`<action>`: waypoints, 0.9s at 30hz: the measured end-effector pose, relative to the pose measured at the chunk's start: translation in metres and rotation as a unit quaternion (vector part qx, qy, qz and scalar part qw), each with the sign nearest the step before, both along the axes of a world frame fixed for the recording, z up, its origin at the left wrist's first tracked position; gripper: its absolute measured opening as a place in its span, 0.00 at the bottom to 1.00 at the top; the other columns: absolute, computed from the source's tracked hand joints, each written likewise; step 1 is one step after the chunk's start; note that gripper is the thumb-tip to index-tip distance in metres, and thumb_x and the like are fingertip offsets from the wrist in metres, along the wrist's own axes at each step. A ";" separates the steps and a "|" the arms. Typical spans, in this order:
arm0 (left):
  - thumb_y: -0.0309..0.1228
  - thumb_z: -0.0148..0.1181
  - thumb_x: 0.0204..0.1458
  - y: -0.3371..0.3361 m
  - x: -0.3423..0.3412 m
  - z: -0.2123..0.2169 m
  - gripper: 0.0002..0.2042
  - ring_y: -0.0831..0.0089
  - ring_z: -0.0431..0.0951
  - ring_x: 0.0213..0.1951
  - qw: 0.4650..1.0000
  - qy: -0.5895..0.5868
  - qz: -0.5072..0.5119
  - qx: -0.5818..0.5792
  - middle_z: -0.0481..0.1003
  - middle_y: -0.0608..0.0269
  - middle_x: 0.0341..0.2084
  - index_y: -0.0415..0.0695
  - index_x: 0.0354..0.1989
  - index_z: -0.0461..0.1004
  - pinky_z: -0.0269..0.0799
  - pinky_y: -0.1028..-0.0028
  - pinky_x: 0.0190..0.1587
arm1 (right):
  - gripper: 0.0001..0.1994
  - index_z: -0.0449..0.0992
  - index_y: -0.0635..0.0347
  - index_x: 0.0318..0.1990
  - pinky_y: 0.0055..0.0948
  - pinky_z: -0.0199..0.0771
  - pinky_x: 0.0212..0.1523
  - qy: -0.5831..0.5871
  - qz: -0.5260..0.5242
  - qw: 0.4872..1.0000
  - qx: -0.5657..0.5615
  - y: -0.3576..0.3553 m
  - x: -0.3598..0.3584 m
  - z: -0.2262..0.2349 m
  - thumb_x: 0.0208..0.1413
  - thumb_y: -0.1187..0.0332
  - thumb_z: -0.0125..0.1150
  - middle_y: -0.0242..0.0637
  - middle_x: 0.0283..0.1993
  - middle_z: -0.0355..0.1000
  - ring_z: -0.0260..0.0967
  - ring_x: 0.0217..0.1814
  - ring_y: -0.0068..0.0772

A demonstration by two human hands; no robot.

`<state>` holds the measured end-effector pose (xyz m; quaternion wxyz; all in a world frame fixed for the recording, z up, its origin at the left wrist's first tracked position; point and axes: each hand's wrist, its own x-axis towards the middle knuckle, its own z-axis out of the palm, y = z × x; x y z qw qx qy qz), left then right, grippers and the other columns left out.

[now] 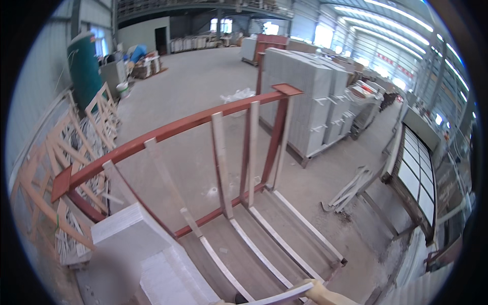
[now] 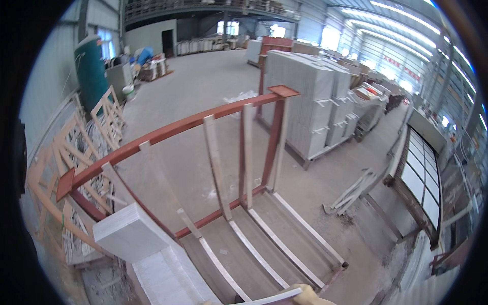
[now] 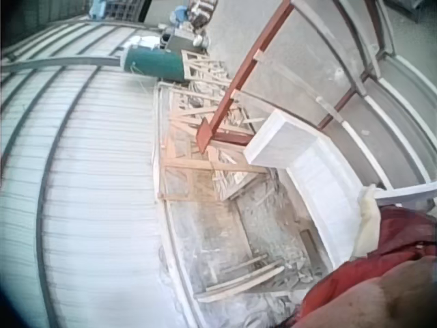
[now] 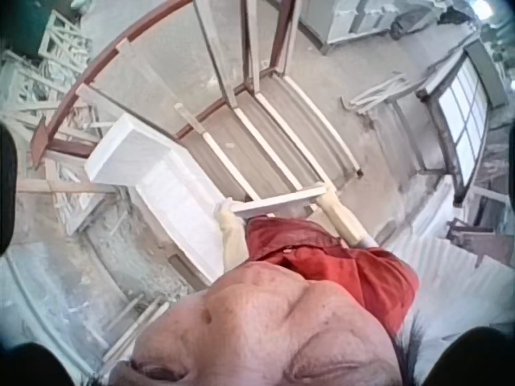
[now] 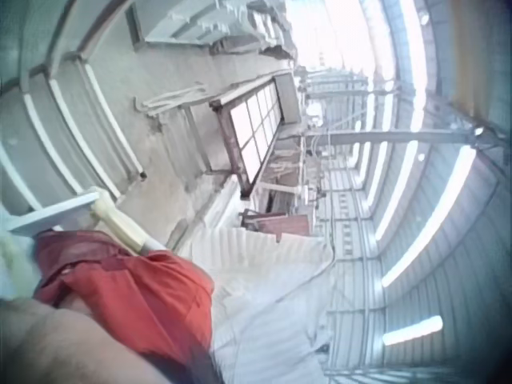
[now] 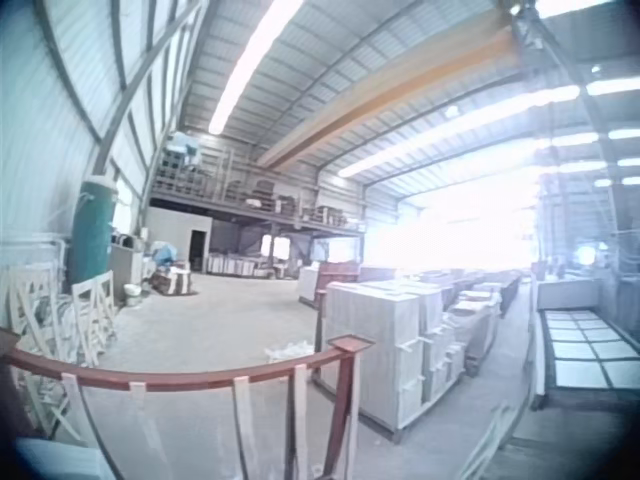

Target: The person repeatedly picks up white rectangular tiles from a nearby stack and places them onto a moving conveyor belt. The person wears gloves and handles the tiles one at a time, walking back and forth between the stack and the belt.

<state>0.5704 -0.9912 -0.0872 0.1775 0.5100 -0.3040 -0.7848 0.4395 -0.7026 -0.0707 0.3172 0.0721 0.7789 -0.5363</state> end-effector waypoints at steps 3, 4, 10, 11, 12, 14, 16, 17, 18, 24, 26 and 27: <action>0.24 0.54 0.44 0.056 -0.030 0.070 0.02 0.61 0.74 0.21 0.993 0.014 -0.083 -0.077 0.72 0.55 0.16 0.39 0.24 0.69 0.71 0.68 0.26 | 0.16 0.77 0.62 0.42 0.35 0.75 0.36 0.078 -0.048 0.995 -0.038 0.084 0.036 0.010 0.54 0.60 0.51 0.43 0.38 0.77 0.74 0.39 0.37; 0.24 0.54 0.44 0.073 -0.041 0.118 0.02 0.62 0.74 0.20 0.990 0.016 -0.122 -0.074 0.71 0.55 0.15 0.39 0.24 0.69 0.70 0.69 0.26 | 0.22 0.75 0.60 0.47 0.38 0.75 0.36 0.119 -0.054 0.989 -0.066 0.117 0.051 0.000 0.61 0.51 0.45 0.45 0.41 0.76 0.74 0.41 0.42; 0.23 0.55 0.47 0.197 -0.040 0.173 0.04 0.66 0.73 0.18 0.967 0.087 -0.209 -0.121 0.74 0.53 0.16 0.39 0.23 0.69 0.69 0.70 0.23 | 0.14 0.77 0.62 0.40 0.33 0.75 0.35 0.036 -0.179 0.979 -0.094 0.218 0.090 0.078 0.52 0.63 0.52 0.43 0.36 0.77 0.74 0.38 0.36; 0.23 0.55 0.47 0.221 -0.040 0.177 0.04 0.66 0.73 0.19 0.959 0.102 -0.226 -0.138 0.74 0.53 0.16 0.39 0.22 0.69 0.69 0.71 0.24 | 0.13 0.78 0.62 0.38 0.32 0.75 0.35 0.029 -0.202 0.974 -0.099 0.237 0.099 0.087 0.51 0.65 0.53 0.42 0.36 0.77 0.74 0.37 0.34; 0.23 0.55 0.47 0.241 -0.039 0.179 0.04 0.66 0.73 0.19 0.951 0.117 -0.241 -0.158 0.74 0.54 0.16 0.39 0.22 0.69 0.69 0.71 0.26 | 0.12 0.78 0.63 0.37 0.31 0.75 0.35 0.025 -0.224 0.968 -0.106 0.252 0.107 0.094 0.50 0.67 0.54 0.42 0.35 0.77 0.74 0.36 0.33; 0.24 0.55 0.47 0.282 -0.038 0.178 0.05 0.68 0.74 0.21 0.939 0.130 -0.270 -0.169 0.75 0.54 0.17 0.39 0.22 0.70 0.68 0.73 0.29 | 0.09 0.79 0.63 0.35 0.29 0.75 0.34 0.018 -0.268 0.956 -0.114 0.287 0.122 0.109 0.47 0.71 0.56 0.41 0.33 0.77 0.74 0.35 0.31; 0.24 0.56 0.47 0.313 -0.038 0.164 0.04 0.68 0.74 0.21 0.933 0.141 -0.279 -0.181 0.75 0.55 0.18 0.39 0.22 0.70 0.68 0.73 0.29 | 0.07 0.79 0.64 0.32 0.27 0.75 0.34 0.013 -0.313 0.942 -0.121 0.318 0.135 0.124 0.44 0.74 0.58 0.40 0.32 0.78 0.74 0.34 0.29; 0.24 0.56 0.47 0.328 -0.036 0.160 0.04 0.68 0.73 0.21 0.929 0.147 -0.284 -0.184 0.75 0.56 0.18 0.39 0.22 0.70 0.68 0.74 0.29 | 0.07 0.80 0.64 0.31 0.26 0.75 0.34 0.015 -0.335 0.934 -0.121 0.332 0.144 0.129 0.43 0.76 0.59 0.40 0.31 0.78 0.74 0.34 0.28; 0.24 0.57 0.47 0.347 -0.035 0.171 0.04 0.69 0.74 0.22 0.926 0.154 -0.298 -0.171 0.74 0.57 0.18 0.39 0.23 0.70 0.68 0.73 0.30 | 0.06 0.80 0.65 0.30 0.25 0.75 0.33 0.025 -0.357 0.926 -0.117 0.345 0.155 0.134 0.42 0.78 0.60 0.40 0.30 0.78 0.74 0.33 0.27; 0.23 0.56 0.47 0.421 -0.031 0.190 0.05 0.69 0.74 0.23 0.886 0.172 -0.414 -0.117 0.74 0.56 0.17 0.39 0.21 0.70 0.68 0.73 0.30 | 0.08 0.81 0.66 0.26 0.22 0.74 0.29 0.135 -0.420 0.897 -0.027 0.397 0.205 0.180 0.35 0.82 0.58 0.39 0.27 0.78 0.74 0.29 0.27; 0.25 0.56 0.48 0.444 -0.031 0.195 0.06 0.71 0.74 0.24 0.874 0.168 -0.447 -0.094 0.73 0.58 0.16 0.40 0.20 0.70 0.69 0.72 0.30 | 0.10 0.81 0.66 0.26 0.22 0.74 0.29 0.169 -0.434 0.885 -0.003 0.412 0.221 0.183 0.32 0.83 0.57 0.39 0.27 0.78 0.74 0.28 0.27; 0.25 0.55 0.48 0.456 -0.032 0.196 0.07 0.71 0.73 0.23 0.867 0.159 -0.462 -0.102 0.74 0.58 0.16 0.39 0.19 0.70 0.69 0.72 0.29 | 0.10 0.81 0.66 0.25 0.22 0.74 0.28 0.194 -0.454 0.870 -0.014 0.419 0.233 0.176 0.30 0.83 0.57 0.39 0.27 0.78 0.74 0.28 0.27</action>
